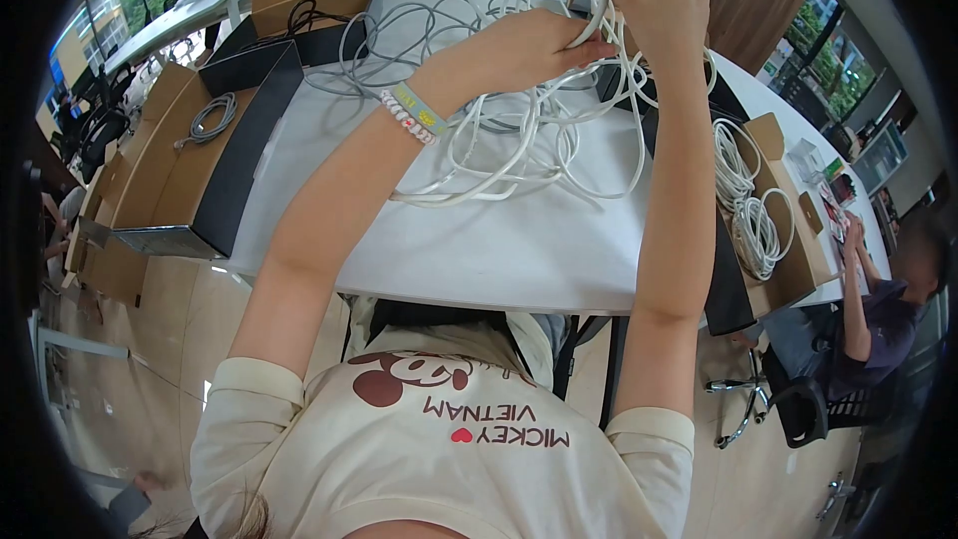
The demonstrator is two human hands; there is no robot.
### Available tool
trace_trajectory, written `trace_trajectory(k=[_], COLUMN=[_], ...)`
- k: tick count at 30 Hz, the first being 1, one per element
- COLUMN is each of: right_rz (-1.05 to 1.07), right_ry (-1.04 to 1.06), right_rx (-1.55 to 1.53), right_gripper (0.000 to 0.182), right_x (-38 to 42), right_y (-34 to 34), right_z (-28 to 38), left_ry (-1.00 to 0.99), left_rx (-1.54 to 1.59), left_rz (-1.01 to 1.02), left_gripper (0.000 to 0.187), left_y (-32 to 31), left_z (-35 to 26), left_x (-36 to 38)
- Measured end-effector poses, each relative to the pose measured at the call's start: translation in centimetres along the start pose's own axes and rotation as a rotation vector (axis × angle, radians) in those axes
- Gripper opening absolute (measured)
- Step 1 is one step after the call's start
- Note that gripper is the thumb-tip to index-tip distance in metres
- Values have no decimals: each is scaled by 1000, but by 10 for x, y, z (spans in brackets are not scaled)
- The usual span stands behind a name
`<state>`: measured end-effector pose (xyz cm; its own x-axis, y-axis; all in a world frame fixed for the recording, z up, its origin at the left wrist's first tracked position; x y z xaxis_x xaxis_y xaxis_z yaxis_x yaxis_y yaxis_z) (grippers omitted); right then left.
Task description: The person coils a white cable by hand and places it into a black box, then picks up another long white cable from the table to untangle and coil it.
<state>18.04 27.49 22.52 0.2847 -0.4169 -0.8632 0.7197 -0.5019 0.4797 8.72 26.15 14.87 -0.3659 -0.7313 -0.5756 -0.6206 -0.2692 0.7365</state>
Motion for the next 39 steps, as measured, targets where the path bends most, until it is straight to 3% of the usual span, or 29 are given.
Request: trace_trajectory(k=[3, 5, 6, 8, 9, 11, 15, 17, 18, 20, 21, 22, 24, 25, 26, 27, 28, 29, 32, 33, 34, 35, 36, 38, 39], right_rz=[28, 82, 80, 284, 279, 124, 206, 216, 214, 296, 293, 261, 223, 170, 120, 121, 123, 125, 72, 74, 317, 565, 564, 364, 372], right_ry=[8, -127, -127, -256, -258, -532, -541, -536, -534, -428, -425, -405, -388, -357, -326, -328, -295, -263, -270, -272, -236, -195, -198, -84, -46], right_rx=[-88, -651, -652, -1043, -1044, -1577, -1853, -1903, -1903, -1855, -1855, -1792, -1732, -1626, -1518, -1517, -1471, -1425, -1284, -1285, -1403, -1509, -1509, -1068, -968], right_gripper=[39, 38, 38, 37, 37, 37, 41, 43, 43, 45, 45, 46, 47, 46, 47, 47, 32, 27, 25, 25, 24, 26, 26, 48, 53], right_x=[1, 5, 4, 9, 8, 13, 10, 12, 13, 12, 11, 10, 10, 8, 7, 8, 7, 6, 9, 8, 10, 20, 24, 23, 21], right_y=[-10, -35, -36, -58, -60, -73, -79, -77, -77, -76, -75, -74, -72, -67, -62, -62, -61, -59, -55, -50, -55, -61, -67, -71, -70], right_z=[-4, -14, -20, -22, -22, -25, -33, -29, -28, -19, -17, -18, -16, -18, -21, -23, -25, -25, -4, -1, 20, 40, 44, 39, 39], left_ry=[-4, -79, -80, -29, -32, -26, -2, 113, 112, 420, 272, 272, 409, 337, 340, 302, 262, 260, 273, 194, 197, 279, 356, 331, 312], left_rx=[-15, 16, 15, -39, -40, -166, 13, 961, 960, 1592, 1829, 1827, 2301, 2360, 2362, 2166, 1964, 1965, 1067, 996, 999, 809, 618, 621, 612], left_rz=[-17, -69, -68, -80, -76, -38, 88, -90, -88, -11, 57, 59, 104, 305, 306, 423, 528, 529, 580, 446, 446, 426, 405, 380, 391], left_gripper=[53, 51, 51, 48, 48, 46, 49, 52, 52, 70, 74, 74, 66, 57, 57, 56, 55, 55, 52, 59, 59, 61, 62, 64, 65], left_y=[-2, 2, 2, 3, 5, 6, 7, 31, 42, 50, 58, 61, 44, 38, 39, 38, 35, 35, 23, 37, 40, 39, 37, 35, 37], left_z=[1, -4, -3, 0, -2, -1, 11, 38, 35, 59, 54, 64, 108, 114, 116, 110, 103, 99, 69, 40, 25, 23, 27, 27, 27], left_x=[1, 3, 2, 1, 1, 1, -12, -17, -16, -9, -5, -7, -20, -23, -19, -16, -14, -15, -10, 3, 9, 14, 15, 15, 17])
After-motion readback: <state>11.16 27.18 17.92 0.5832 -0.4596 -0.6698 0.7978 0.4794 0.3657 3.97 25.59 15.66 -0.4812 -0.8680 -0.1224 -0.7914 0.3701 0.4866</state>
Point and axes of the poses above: each hand's wrist, its own x-axis away from the middle knuckle, its own y-axis out of the back of the hand, z = x × y, the point moved 9 cm from there along -x, towards the middle knuckle, and after that the axes turned 10 degrees about y, right-handed, at the moved point
